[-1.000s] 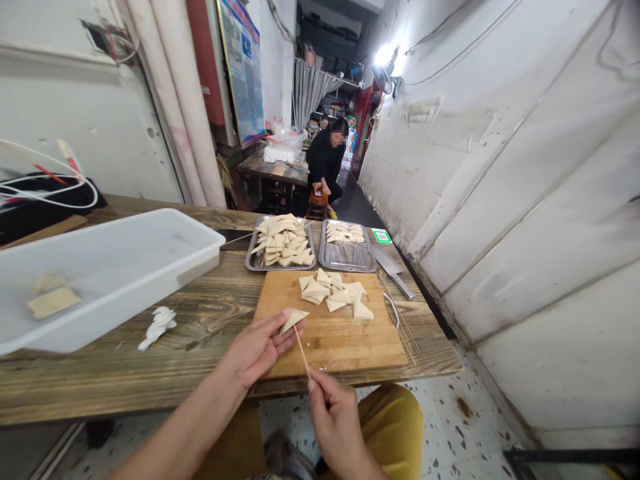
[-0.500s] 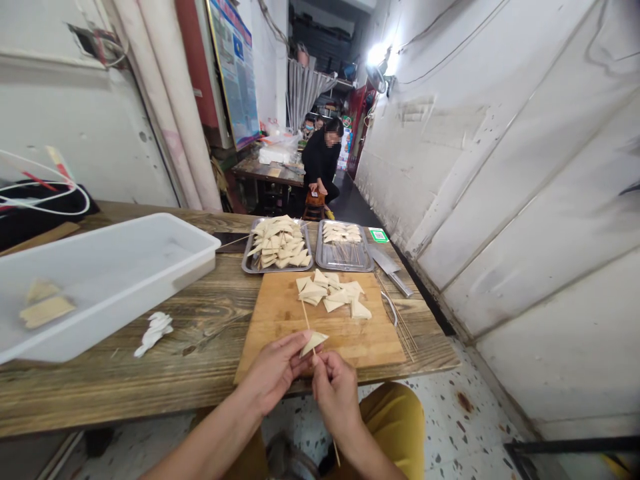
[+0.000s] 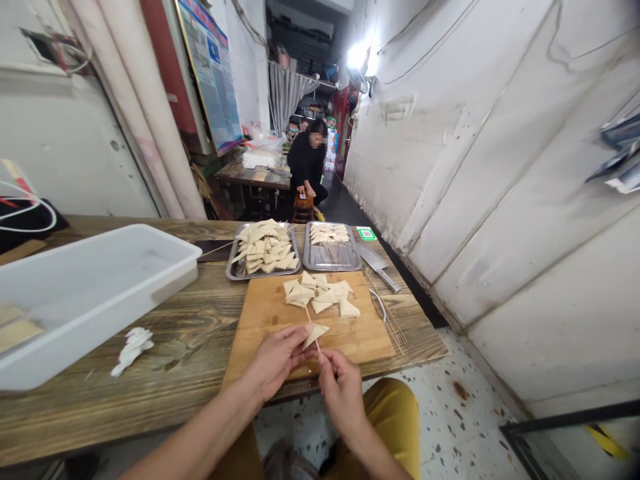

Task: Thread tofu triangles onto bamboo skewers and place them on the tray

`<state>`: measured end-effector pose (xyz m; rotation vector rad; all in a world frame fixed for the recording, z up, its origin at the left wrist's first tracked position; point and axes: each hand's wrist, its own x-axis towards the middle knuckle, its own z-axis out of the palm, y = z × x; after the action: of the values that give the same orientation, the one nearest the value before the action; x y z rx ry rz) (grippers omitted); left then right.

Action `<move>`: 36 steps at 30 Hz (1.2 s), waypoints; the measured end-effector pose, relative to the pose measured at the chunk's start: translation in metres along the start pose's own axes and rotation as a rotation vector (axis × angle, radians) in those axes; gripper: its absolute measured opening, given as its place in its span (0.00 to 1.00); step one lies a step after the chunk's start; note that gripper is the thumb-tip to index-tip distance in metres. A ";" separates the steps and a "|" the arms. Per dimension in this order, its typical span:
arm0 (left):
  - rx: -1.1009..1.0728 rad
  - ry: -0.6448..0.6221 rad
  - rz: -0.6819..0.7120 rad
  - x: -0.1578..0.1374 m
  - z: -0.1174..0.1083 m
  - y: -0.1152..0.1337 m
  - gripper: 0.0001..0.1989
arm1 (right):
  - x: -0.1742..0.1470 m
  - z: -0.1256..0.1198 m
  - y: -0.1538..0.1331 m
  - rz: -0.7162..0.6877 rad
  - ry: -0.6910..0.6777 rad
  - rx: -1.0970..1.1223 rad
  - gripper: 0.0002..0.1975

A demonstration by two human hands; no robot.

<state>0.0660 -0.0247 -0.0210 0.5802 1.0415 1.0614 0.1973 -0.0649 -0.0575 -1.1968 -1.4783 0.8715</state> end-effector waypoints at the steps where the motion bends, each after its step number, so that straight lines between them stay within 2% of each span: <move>1: 0.092 0.035 0.058 0.006 -0.004 0.003 0.10 | 0.001 -0.002 0.002 0.002 0.024 0.006 0.18; 2: 0.208 0.106 0.148 0.014 -0.010 0.008 0.12 | 0.003 -0.003 0.004 0.009 0.044 0.015 0.18; 4: 0.512 0.328 0.409 0.035 -0.024 0.019 0.17 | 0.004 -0.007 0.008 0.027 0.067 0.040 0.18; 6: 0.845 0.443 0.544 0.058 -0.037 0.031 0.22 | 0.004 -0.009 0.013 0.047 0.066 0.067 0.18; 9: 1.208 0.400 0.525 0.084 -0.045 0.040 0.25 | 0.002 -0.011 0.019 0.079 0.052 0.092 0.18; 11: 1.305 0.334 0.514 0.092 -0.043 0.037 0.25 | 0.000 -0.011 0.023 0.100 0.043 0.106 0.17; 13: 1.319 0.310 0.549 0.095 -0.039 0.031 0.24 | -0.002 -0.012 0.026 0.115 0.035 0.127 0.17; 19: 1.152 0.363 0.673 0.094 -0.031 0.017 0.20 | -0.006 -0.015 0.028 0.143 0.020 0.154 0.18; 25: 1.356 0.319 0.681 0.088 -0.019 0.022 0.23 | -0.010 -0.016 0.029 0.139 0.037 0.137 0.19; 27: 1.411 0.309 0.707 0.087 -0.016 0.022 0.20 | -0.011 -0.018 0.030 0.126 0.049 0.132 0.19; 33: 1.378 0.294 0.828 0.086 -0.011 0.022 0.16 | -0.015 -0.021 0.033 0.145 0.057 0.138 0.18; 36: 1.315 0.242 0.860 0.083 -0.006 0.022 0.13 | -0.017 -0.020 0.034 0.169 0.054 0.166 0.18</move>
<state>0.0599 0.0591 -0.0391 2.1373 1.7247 1.0503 0.2247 -0.0738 -0.0888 -1.2233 -1.2496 1.0462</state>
